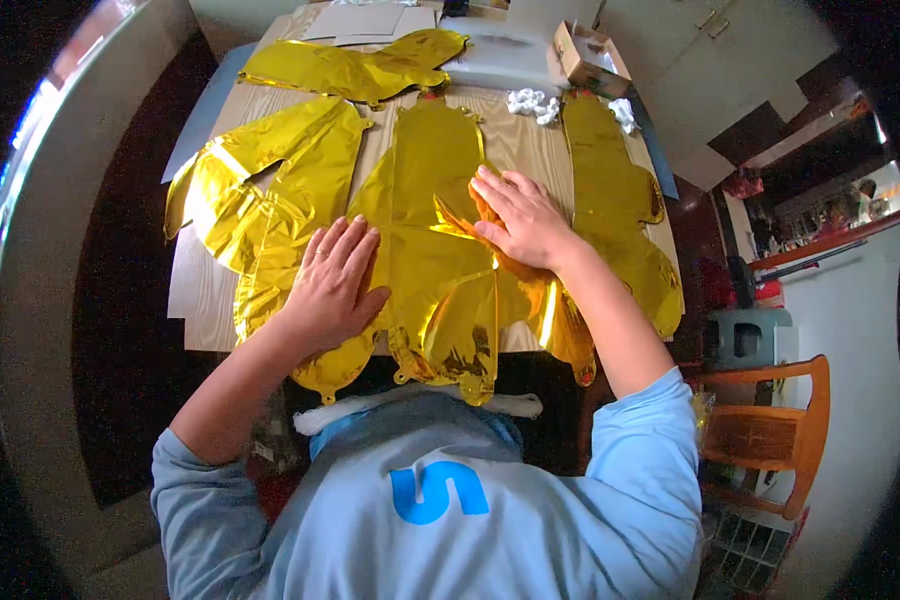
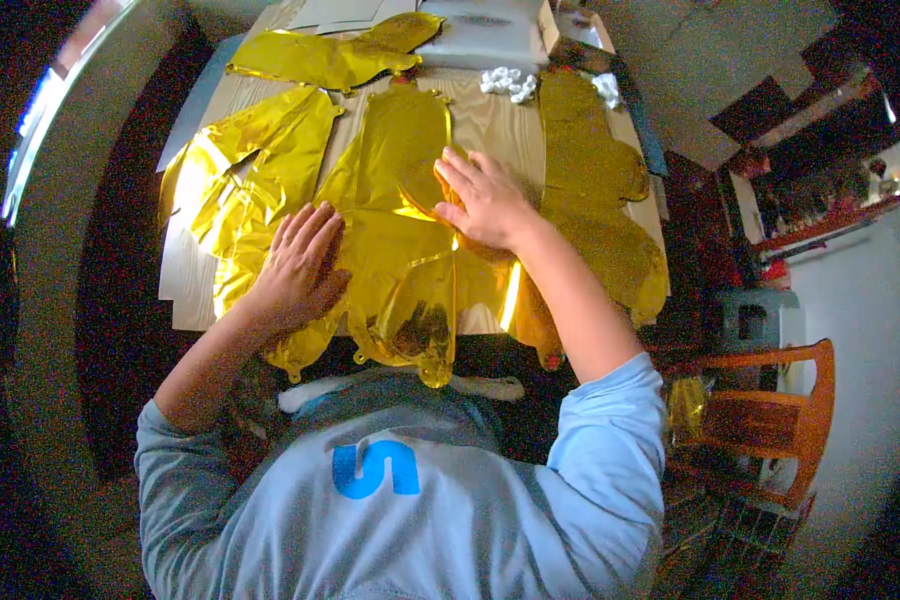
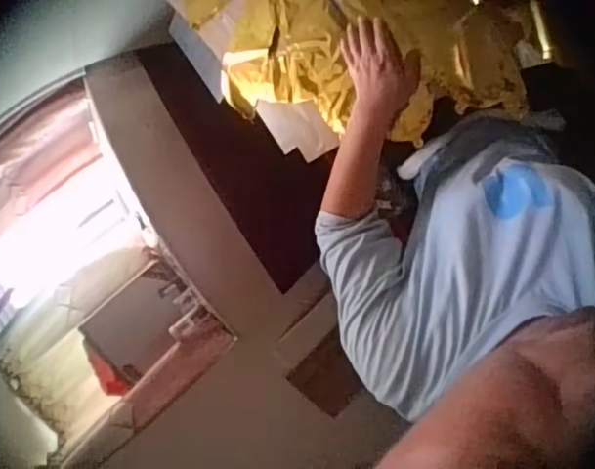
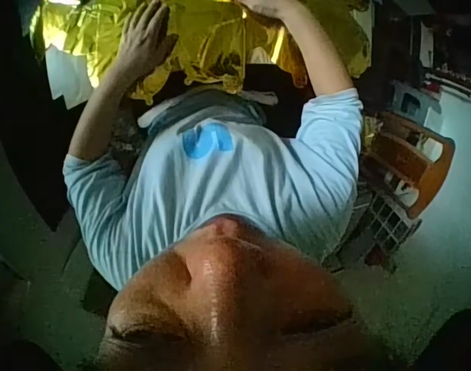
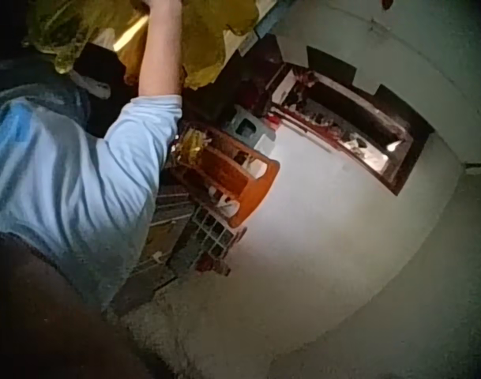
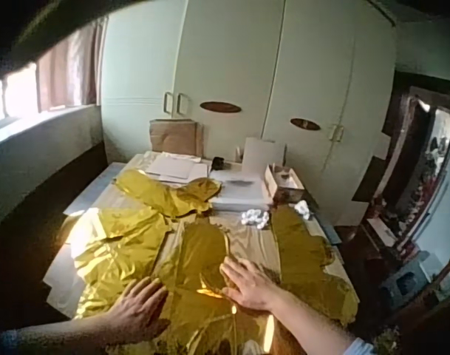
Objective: Folding and packaging gold-colored metallic foil decorations around cardboard inserts.
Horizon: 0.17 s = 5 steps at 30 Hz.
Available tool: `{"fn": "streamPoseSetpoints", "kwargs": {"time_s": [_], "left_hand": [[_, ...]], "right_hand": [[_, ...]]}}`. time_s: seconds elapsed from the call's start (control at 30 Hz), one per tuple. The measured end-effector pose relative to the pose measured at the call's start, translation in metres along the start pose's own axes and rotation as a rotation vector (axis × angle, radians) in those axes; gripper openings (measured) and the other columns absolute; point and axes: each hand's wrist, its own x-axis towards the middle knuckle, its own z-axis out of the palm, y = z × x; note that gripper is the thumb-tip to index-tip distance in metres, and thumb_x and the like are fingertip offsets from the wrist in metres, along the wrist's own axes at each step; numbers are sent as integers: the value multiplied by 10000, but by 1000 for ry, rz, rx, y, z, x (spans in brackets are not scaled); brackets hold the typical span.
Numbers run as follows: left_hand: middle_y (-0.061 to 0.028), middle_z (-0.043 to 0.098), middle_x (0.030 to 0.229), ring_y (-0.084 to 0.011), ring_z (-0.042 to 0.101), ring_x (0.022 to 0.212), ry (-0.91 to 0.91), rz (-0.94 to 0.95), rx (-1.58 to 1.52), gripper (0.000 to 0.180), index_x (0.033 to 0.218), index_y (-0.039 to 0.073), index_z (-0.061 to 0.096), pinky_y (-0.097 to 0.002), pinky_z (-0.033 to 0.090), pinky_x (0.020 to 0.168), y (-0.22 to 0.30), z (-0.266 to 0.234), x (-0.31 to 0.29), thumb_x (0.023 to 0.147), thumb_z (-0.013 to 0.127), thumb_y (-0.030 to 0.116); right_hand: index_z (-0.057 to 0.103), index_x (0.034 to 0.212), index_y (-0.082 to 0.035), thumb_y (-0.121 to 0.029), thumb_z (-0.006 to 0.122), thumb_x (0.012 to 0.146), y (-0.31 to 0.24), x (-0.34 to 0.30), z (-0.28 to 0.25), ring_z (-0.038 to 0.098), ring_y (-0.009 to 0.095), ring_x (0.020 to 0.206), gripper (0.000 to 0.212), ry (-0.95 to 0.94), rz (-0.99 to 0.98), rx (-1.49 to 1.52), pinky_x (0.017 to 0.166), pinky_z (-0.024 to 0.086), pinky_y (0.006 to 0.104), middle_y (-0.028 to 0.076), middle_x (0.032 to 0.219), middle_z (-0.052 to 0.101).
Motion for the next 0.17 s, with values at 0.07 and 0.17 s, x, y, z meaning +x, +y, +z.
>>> {"fn": "streamPoseSetpoints", "kwargs": {"time_s": [0.07, 0.17], "left_hand": [[-202, 361, 1529, -395, 267, 1451, 3, -12, -5, 678, 1456, 22, 380, -536, 181, 1195, 0, 1, 0, 891, 614, 315], [-226, 392, 1494, -427, 313, 1413, 60, 17, 5, 711, 1437, -2, 402, -543, 215, 1175, -4, 3, 0, 875, 644, 360]], "right_hand": [[371, 1512, -117, -477, 497, 982, 1, -1, 1, 318, 339, 1414, 653, 4, -5, -18, 1178, 241, 443, 71, 1596, 317], [374, 1511, -117, -479, 498, 980, 2, -1, 2, 319, 337, 1412, 654, 11, -5, -15, 1177, 239, 441, 70, 1596, 318]]}}
